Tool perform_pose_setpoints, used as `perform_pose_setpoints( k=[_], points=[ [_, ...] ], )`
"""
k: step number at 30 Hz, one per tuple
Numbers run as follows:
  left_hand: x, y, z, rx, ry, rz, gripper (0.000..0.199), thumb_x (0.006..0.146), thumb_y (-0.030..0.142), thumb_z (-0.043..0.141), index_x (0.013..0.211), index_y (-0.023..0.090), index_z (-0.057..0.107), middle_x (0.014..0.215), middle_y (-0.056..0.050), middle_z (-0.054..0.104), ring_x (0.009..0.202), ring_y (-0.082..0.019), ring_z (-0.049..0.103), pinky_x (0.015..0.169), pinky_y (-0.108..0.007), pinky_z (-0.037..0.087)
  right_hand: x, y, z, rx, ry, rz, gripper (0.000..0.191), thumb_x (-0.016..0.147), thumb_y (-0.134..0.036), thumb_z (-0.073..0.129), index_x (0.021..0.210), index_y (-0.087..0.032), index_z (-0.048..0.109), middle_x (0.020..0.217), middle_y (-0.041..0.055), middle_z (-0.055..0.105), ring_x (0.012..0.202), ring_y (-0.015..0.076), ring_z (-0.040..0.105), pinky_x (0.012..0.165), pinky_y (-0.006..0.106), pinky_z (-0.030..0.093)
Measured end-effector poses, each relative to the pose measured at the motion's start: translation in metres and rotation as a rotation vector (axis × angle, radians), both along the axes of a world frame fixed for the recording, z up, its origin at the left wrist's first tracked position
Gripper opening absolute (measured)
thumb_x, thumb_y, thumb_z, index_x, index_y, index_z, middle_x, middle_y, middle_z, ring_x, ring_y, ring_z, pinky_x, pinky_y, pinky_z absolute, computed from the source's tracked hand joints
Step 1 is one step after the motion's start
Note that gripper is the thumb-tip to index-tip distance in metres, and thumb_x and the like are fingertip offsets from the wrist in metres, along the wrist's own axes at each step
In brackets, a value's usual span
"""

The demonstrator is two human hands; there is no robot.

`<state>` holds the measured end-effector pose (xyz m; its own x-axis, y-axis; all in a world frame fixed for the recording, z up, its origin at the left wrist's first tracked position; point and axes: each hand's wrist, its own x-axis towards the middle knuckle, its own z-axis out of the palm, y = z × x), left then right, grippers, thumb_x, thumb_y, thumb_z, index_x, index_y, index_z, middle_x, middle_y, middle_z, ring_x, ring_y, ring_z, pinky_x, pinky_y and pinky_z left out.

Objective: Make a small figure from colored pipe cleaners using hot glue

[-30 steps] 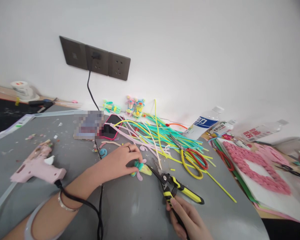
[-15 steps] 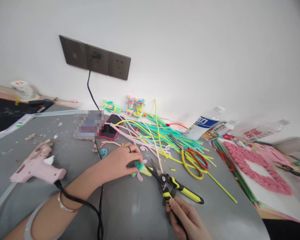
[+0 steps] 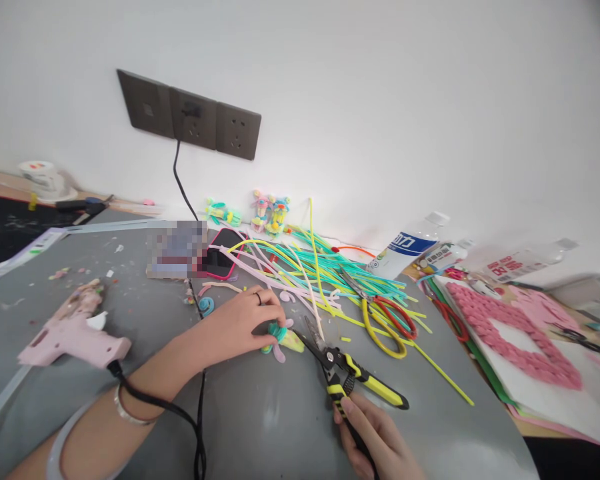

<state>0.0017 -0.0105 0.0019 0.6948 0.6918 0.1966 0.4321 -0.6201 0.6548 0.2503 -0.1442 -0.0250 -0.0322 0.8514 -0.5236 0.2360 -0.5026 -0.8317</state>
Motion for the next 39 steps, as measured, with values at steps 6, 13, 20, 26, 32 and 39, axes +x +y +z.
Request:
perform_pose_setpoints(
  k=[6, 13, 20, 26, 32, 39],
  points=[
    [0.000, 0.000, -0.001, 0.001, -0.001, -0.003, 0.019, 0.081, 0.010, 0.065, 0.095, 0.022, 0.066, 0.105, -0.003, 0.060, 0.100, -0.019, 0.056, 0.086, -0.029, 0.043, 0.002, -0.001, -0.012, -0.003, 0.002, 0.027, 0.068, 0.071, -0.088, 0.042, 0.073, -0.020, 0.049, 0.038, -0.0108, 0.033, 0.033, 0.0050, 0.020, 0.037, 0.021, 0.022],
    [0.000, 0.001, -0.004, 0.011, 0.001, 0.000, 0.019, 0.081, 0.012, 0.065, 0.096, 0.023, 0.066, 0.105, -0.002, 0.060, 0.099, -0.019, 0.056, 0.086, -0.029, 0.043, 0.006, -0.002, -0.017, 0.026, 0.034, 0.016, 0.063, 0.078, -0.082, 0.043, 0.074, -0.020, 0.050, 0.038, -0.0107, 0.033, 0.033, 0.0050, 0.021, 0.037, 0.020, 0.024],
    [-0.001, 0.002, -0.002, 0.030, 0.022, 0.032, 0.016, 0.083, 0.018, 0.064, 0.098, 0.023, 0.063, 0.105, -0.003, 0.060, 0.099, -0.020, 0.057, 0.085, -0.030, 0.043, 0.010, -0.007, -0.016, 0.129, 0.183, -0.135, 0.055, 0.083, -0.072, 0.050, 0.077, -0.018, 0.054, 0.037, -0.0110, 0.031, 0.033, 0.0055, 0.020, 0.038, 0.021, 0.025],
    [-0.003, -0.001, 0.003, -0.007, 0.061, 0.082, 0.023, 0.080, 0.035, 0.069, 0.099, 0.024, 0.061, 0.096, -0.001, 0.059, 0.086, -0.019, 0.057, 0.073, -0.028, 0.042, 0.006, -0.009, -0.011, 0.224, 0.289, -0.331, 0.051, 0.087, -0.065, 0.053, 0.080, -0.015, 0.056, 0.040, -0.0095, 0.034, 0.036, 0.0050, 0.025, 0.041, 0.020, 0.023],
    [-0.001, -0.003, 0.000, 0.021, 0.140, 0.043, 0.037, 0.075, 0.037, 0.075, 0.108, 0.026, 0.063, 0.097, -0.003, 0.062, 0.091, -0.022, 0.058, 0.077, -0.030, 0.043, 0.006, -0.002, -0.005, 0.252, 0.306, -0.352, 0.048, 0.083, -0.063, 0.061, 0.083, -0.015, 0.056, 0.045, -0.0091, 0.036, 0.038, 0.0047, 0.027, 0.042, 0.021, 0.023],
    [-0.001, -0.001, -0.001, 0.046, 0.097, 0.027, 0.035, 0.074, 0.013, 0.069, 0.106, 0.025, 0.064, 0.103, -0.003, 0.062, 0.097, -0.022, 0.058, 0.082, -0.031, 0.047, 0.000, 0.002, 0.002, 0.251, 0.254, -0.337, 0.052, 0.080, -0.065, 0.063, 0.092, -0.014, 0.056, 0.050, -0.0074, 0.043, 0.039, 0.0066, 0.035, 0.043, 0.023, 0.024]
  ],
)
